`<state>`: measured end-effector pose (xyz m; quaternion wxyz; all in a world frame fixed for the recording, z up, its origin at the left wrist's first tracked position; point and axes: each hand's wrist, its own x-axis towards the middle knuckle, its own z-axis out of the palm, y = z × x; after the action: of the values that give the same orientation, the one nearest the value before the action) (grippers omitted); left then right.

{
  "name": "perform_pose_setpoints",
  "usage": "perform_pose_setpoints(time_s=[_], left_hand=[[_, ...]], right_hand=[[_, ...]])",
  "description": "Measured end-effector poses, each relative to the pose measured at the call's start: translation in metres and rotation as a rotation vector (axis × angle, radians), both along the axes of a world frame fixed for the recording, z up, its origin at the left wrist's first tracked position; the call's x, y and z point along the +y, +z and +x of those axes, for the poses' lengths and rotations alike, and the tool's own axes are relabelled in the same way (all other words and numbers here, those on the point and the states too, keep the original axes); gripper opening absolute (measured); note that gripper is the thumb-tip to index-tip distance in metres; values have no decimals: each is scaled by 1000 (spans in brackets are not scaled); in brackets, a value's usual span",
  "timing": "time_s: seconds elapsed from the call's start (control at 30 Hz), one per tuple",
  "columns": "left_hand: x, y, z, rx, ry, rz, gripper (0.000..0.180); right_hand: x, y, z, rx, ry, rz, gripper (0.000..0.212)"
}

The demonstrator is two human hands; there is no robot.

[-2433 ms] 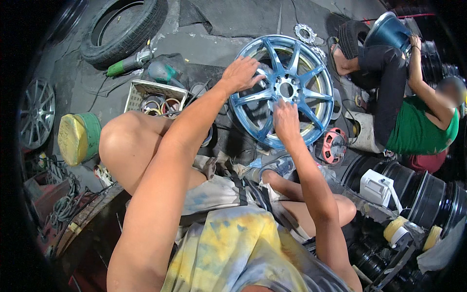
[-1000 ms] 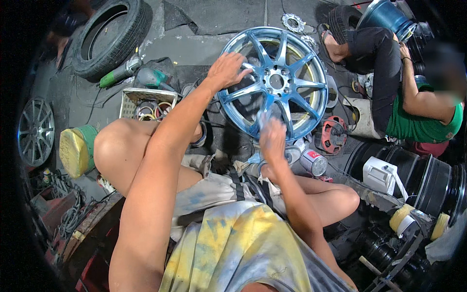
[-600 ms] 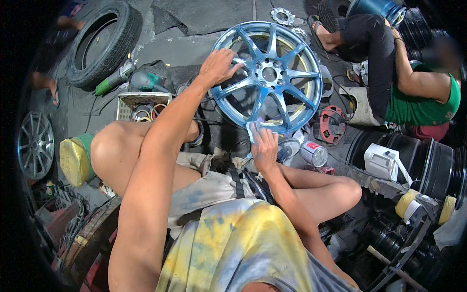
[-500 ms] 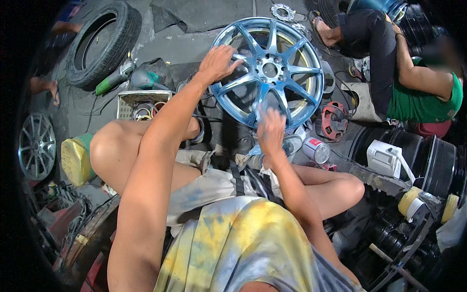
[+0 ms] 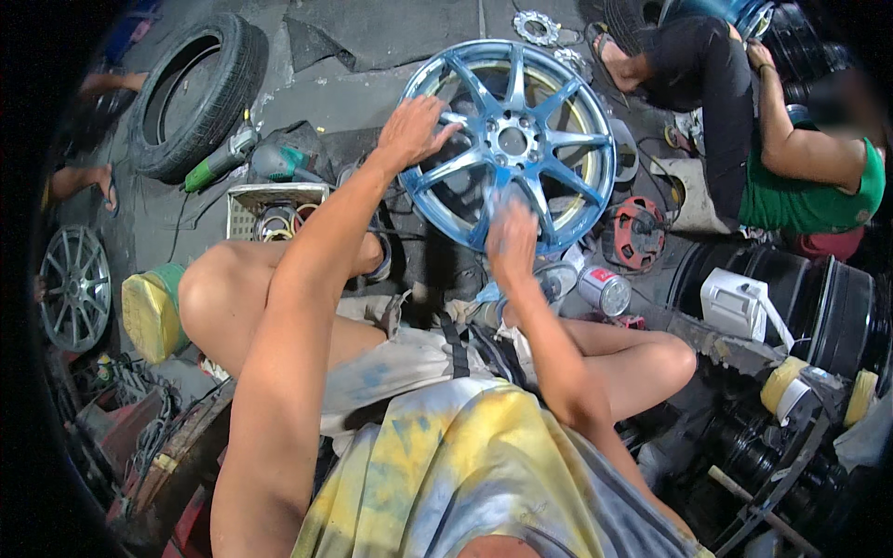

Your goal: The person sits on the floor and uses a sanding block to manually sand the surface of a blue car wheel rim. They rotate the wheel to access different spokes and the outer lip, applying consistent pressure to smooth the metal surface.

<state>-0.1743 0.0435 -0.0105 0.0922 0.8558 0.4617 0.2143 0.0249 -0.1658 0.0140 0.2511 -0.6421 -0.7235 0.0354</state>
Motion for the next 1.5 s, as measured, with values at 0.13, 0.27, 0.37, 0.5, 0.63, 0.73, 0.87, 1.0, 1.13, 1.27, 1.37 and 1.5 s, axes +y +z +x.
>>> perform_pose_setpoints(time_s=[0.13, 0.27, 0.37, 0.5, 0.63, 0.73, 0.87, 1.0, 1.13, 1.27, 1.37, 1.5], left_hand=[[-1, 11, 0, 27, 17, -61, 50], [0, 3, 0, -14, 5, -37, 48], [1, 6, 1, -20, 2, -24, 49], [1, 8, 0, 5, 0, -16, 50], [-2, 9, 1, -37, -10, 2, 47], [-1, 13, 2, -26, -10, -46, 48], [0, 8, -1, 22, 1, 29, 48], [-3, 21, 4, 55, 1, -43, 49], [-3, 15, 5, 47, -28, -33, 49], [2, 6, 4, 97, -50, 23, 48], [-2, 8, 8, 126, -53, 24, 47], [-35, 12, 42, 154, 5, 65, 62]], right_hand=[[-40, 6, -13, 92, -3, -119, 41], [38, 2, 12, 0, -77, -100, 35], [38, 5, 12, -15, -87, -54, 35], [-29, 9, -15, 55, -19, 42, 36], [7, 19, -8, 66, -129, -11, 34], [9, 1, -7, 132, -197, -1, 25], [-39, 16, -34, 368, -252, -25, 22], [-6, 20, -33, 343, -336, -85, 25], [14, 30, -26, 308, -342, -148, 25], [-50, 50, -12, 534, -173, -125, 21], [-71, 80, 19, 536, -195, -248, 23], [-69, 134, 71, 488, -245, -134, 24]])
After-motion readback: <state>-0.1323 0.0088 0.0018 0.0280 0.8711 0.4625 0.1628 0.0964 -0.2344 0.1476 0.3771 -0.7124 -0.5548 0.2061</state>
